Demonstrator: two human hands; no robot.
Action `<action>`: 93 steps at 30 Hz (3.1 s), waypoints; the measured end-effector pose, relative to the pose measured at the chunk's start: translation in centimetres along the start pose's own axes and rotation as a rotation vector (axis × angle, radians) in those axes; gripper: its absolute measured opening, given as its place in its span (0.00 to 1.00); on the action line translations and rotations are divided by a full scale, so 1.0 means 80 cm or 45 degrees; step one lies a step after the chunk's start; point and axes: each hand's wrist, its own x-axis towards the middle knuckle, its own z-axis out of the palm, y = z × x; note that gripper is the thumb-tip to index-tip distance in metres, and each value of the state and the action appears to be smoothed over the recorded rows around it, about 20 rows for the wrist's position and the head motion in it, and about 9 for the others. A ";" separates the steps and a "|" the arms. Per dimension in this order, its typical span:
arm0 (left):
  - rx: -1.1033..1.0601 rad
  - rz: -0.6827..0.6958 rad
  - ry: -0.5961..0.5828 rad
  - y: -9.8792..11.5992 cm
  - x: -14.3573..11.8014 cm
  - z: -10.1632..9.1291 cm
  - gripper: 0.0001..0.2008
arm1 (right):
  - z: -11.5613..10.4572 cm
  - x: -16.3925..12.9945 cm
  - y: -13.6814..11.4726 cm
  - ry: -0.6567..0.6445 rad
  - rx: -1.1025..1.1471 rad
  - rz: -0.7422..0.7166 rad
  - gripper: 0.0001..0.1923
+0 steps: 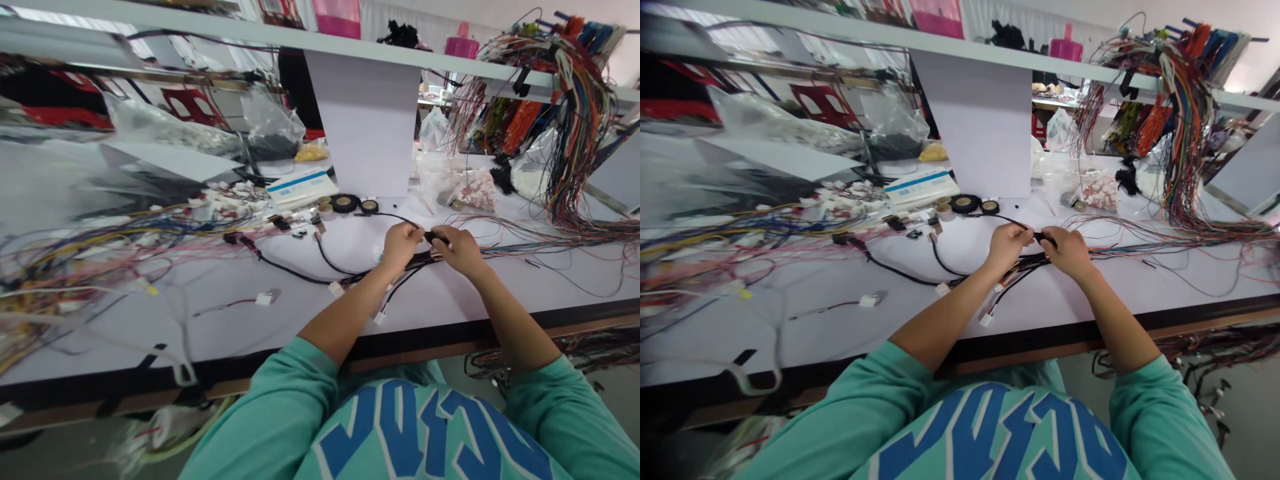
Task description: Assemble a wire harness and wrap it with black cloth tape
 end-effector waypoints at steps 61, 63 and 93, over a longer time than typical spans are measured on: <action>-0.291 0.121 -0.275 -0.002 0.007 0.005 0.08 | 0.041 0.004 0.049 -0.511 1.257 0.302 0.19; -0.300 0.145 -0.269 -0.004 0.009 0.007 0.09 | 0.048 0.004 0.050 -0.494 1.265 0.324 0.20; -0.588 -0.666 -0.265 -0.004 -0.008 0.007 0.05 | -0.002 -0.050 0.013 0.119 -0.749 -1.048 0.13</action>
